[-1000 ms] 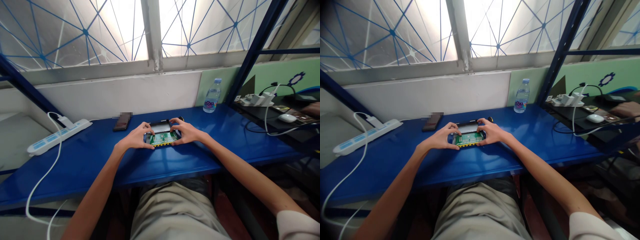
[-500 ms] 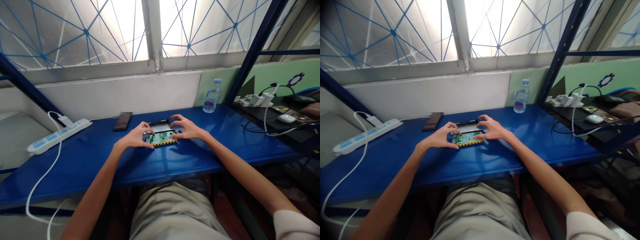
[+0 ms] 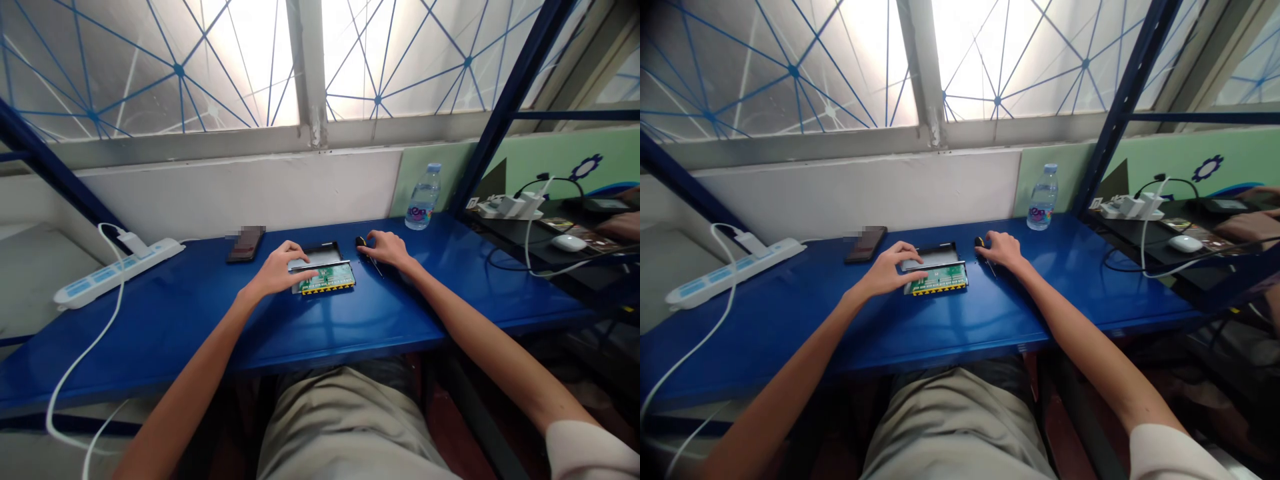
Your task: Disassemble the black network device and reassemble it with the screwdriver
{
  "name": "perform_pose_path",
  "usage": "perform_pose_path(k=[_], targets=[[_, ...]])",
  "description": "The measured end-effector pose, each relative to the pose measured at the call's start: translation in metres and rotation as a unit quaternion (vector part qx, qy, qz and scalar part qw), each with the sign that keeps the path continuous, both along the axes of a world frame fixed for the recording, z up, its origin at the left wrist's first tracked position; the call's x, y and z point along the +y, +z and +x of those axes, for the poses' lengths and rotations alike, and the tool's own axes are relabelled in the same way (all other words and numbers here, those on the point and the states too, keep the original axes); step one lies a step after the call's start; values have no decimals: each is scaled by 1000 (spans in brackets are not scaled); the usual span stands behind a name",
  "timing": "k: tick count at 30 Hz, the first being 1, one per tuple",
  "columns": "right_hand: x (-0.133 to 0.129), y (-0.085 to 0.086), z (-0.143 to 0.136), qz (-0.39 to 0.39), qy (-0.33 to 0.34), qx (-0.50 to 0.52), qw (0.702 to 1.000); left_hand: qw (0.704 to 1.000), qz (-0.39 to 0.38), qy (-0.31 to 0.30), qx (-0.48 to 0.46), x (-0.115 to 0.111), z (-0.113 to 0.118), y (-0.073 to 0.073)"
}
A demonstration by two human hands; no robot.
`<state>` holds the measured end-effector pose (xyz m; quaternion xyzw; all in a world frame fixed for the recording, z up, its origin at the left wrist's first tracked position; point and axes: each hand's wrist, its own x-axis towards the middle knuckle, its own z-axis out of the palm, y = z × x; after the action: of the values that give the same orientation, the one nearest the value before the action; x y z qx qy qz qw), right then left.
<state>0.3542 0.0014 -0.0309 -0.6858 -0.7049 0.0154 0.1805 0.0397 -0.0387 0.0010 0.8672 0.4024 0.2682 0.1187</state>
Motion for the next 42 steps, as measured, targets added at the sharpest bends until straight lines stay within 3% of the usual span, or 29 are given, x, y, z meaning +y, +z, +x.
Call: perform_pose_path(k=[5,10,16,25,29,42], targets=[[4,-1,-5,-11,11,-3,1000,1000,-16,-7,-5,-2,5,-2],[4,10,3,12,-2,118,993,999,-36,-30,12,-2,9,-7],[-3,23,8,148,22,296,943,996,-54,-51,54,1,13,-15],[-3,20,2,153,88,443,879,995,-55,-55,55,2,14,-14],[-4,20,-2,126,98,471,867,995,-57,-55,55,2,14,-15],[-3,15,-5,115,107,464,872,995,-55,-55,58,2,14,-14]])
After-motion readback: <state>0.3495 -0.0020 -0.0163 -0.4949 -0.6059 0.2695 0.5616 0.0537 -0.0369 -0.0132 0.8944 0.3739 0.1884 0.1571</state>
